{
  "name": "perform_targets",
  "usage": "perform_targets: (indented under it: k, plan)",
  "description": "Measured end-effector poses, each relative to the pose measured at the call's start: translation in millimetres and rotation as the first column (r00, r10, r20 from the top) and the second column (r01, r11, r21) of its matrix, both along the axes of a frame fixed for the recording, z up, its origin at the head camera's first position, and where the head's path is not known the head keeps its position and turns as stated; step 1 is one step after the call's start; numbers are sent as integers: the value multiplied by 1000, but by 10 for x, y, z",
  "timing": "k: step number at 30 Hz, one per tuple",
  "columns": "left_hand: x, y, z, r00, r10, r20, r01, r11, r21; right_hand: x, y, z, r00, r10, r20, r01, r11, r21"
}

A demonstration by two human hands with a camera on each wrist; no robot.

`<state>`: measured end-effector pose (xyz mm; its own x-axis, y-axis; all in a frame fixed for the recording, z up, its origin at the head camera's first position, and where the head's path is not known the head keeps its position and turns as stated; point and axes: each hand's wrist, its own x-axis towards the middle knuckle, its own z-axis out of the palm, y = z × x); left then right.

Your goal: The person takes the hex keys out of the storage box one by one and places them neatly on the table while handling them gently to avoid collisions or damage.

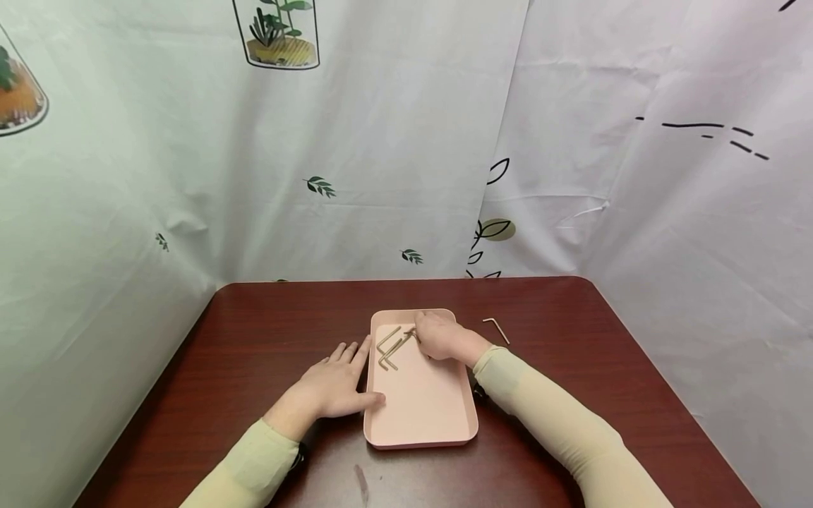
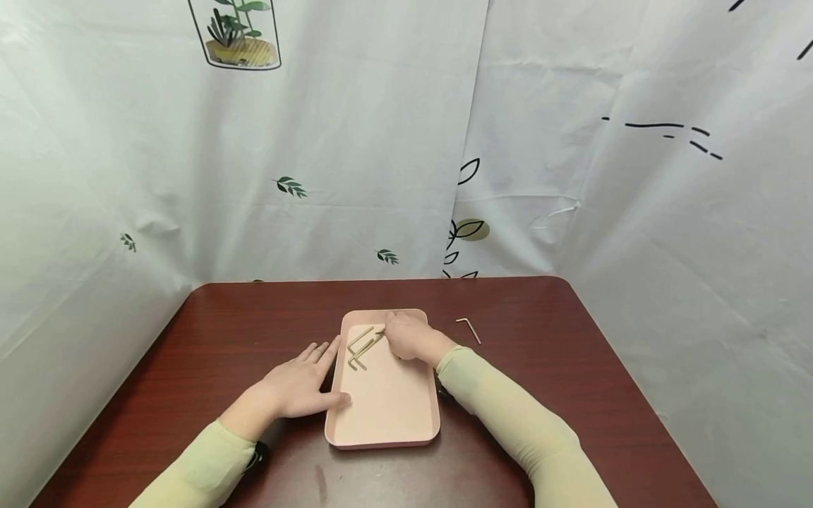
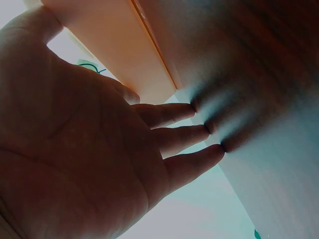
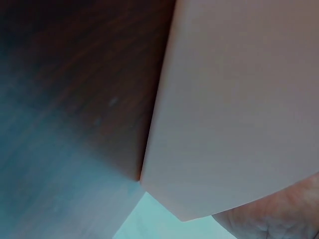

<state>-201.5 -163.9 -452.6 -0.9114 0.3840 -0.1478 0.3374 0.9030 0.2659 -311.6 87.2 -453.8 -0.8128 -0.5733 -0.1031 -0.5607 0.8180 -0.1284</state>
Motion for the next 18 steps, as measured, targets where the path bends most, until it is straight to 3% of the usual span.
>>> perform_targets:
  k: [13,17,18]
  plan:
    - [-6,6,-4,1000,2,-3,-2,1000,-4,-6,-4,7,995,-41,-87,46,998,53]
    - [-7,8,-4,1000,2,-2,-2,1000,-3,4,28,25,994,-37,-101,38,999,13]
    - [-7,8,-4,1000,1,-1,-1,1000,-2,-69,74,-81,992,-22,-120,20,1000,-23]
